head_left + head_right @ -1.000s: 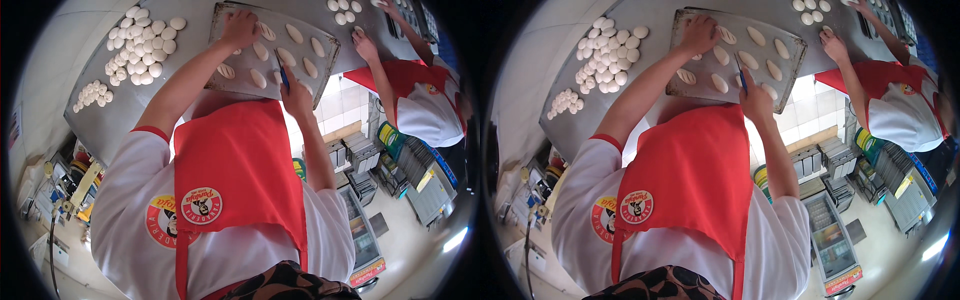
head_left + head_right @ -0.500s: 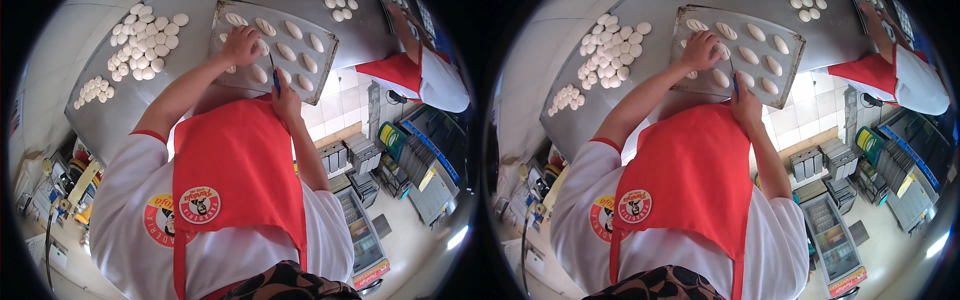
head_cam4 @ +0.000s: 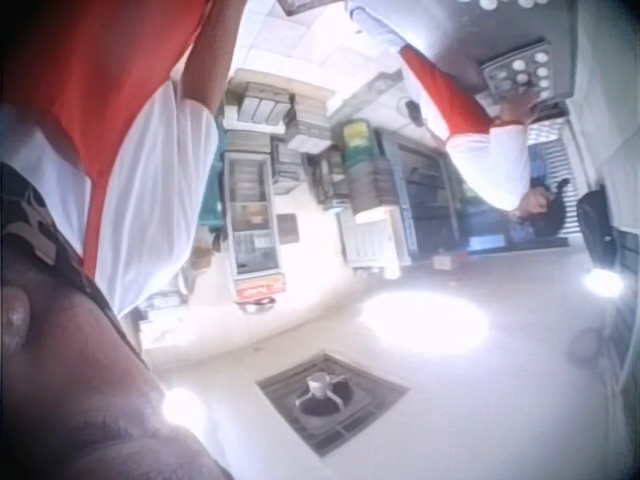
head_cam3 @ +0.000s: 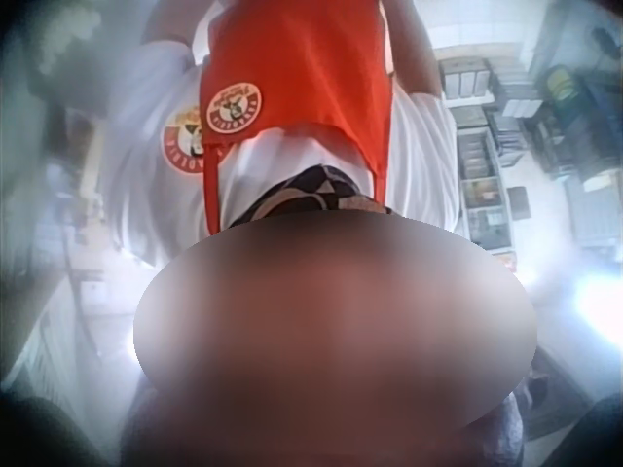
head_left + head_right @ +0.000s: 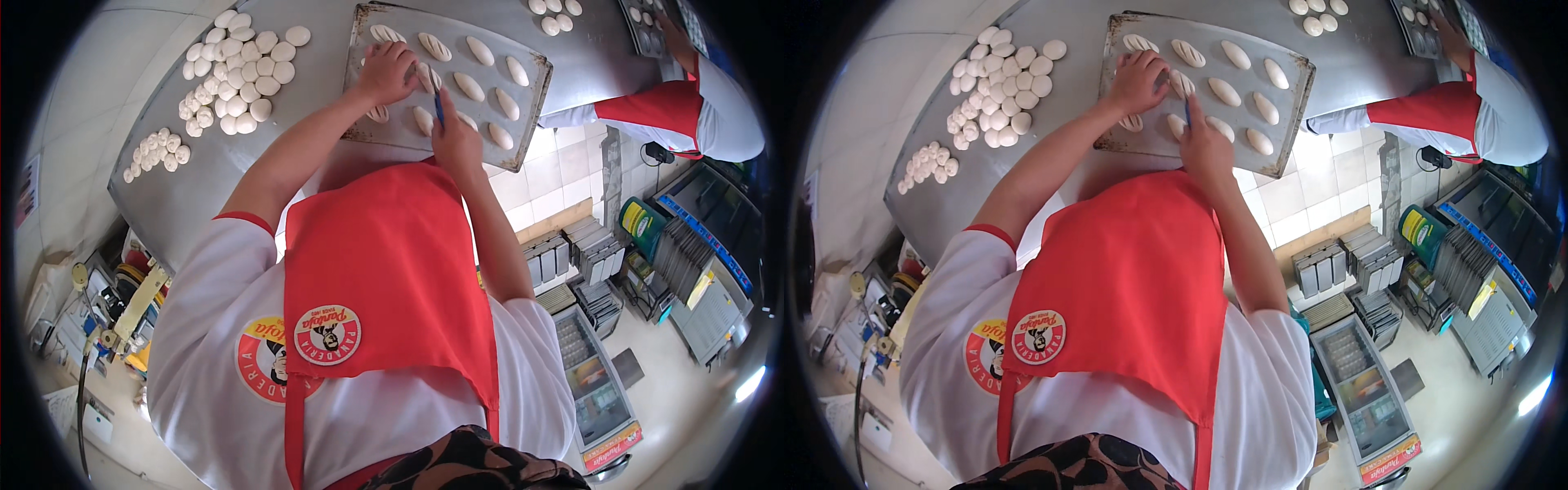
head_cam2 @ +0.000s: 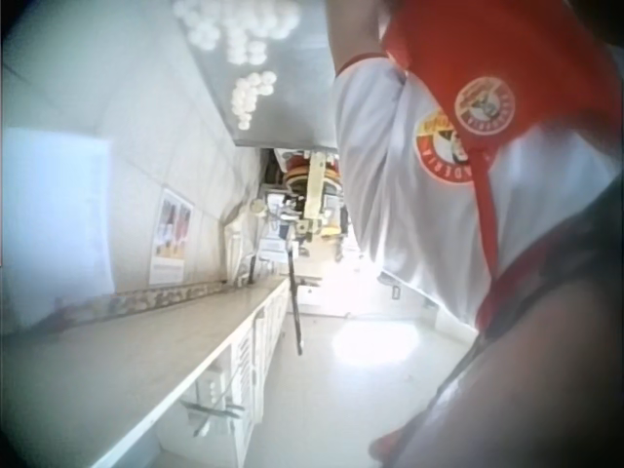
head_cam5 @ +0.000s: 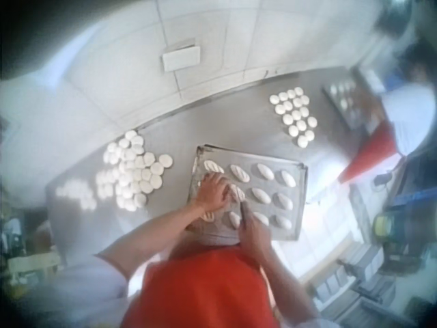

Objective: The person shapes pieces of dough into oval rolls by hand on a metal table, arranges them on a baking tray, and uses a scoring blade to make diagonal cuts on the top of each roll. The person also sprays the table with a bottle and moves a tray of shaped dough.

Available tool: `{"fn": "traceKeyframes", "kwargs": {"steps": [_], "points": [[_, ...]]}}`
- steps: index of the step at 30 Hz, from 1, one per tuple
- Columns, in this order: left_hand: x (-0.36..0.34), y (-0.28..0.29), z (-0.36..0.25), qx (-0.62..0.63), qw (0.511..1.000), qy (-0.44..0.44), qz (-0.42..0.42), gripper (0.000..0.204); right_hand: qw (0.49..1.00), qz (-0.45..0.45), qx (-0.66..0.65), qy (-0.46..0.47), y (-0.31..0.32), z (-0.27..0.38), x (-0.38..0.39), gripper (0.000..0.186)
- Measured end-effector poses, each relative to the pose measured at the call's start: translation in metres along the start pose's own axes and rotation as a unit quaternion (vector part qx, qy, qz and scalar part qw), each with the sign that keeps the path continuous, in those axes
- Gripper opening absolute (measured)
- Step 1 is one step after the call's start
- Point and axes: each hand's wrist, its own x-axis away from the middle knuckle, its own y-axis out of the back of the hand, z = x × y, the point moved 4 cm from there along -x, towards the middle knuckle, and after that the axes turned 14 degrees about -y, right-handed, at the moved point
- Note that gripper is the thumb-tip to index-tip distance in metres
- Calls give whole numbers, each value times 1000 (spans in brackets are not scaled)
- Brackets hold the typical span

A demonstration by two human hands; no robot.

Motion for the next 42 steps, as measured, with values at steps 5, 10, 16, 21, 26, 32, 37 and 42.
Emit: {"fn": "traceKeyframes", "kwargs": {"steps": [5,10,16,21,26,32,37,42], "points": [[-10,-8,-3,-16,999,-19,39,27,997,-7,74,-18,-21,12,-30,70],[-1,-5,0,-28,998,21,46,28,988,89,109,-65,7,-34,58,70],[30,9,-57,36,997,-51,46,30,998,35,17,-46,-13,-46,77,70],[53,-14,-80,46,995,-52,67,32,997,34,52,-39,-33,-62,90,71],[64,-10,-73,35,998,-26,40,33,995,68,24,-65,-22,-69,121,71],[53,-6,-87,18,997,-46,63,30,997,-5,71,-28,-46,-48,69,72],[69,-14,-73,0,999,-13,51,30,994,65,76,-39,-20,-52,121,68],[66,-3,-76,-9,999,-31,-13,29,998,24,47,-38,-30,-17,74,67]]}}
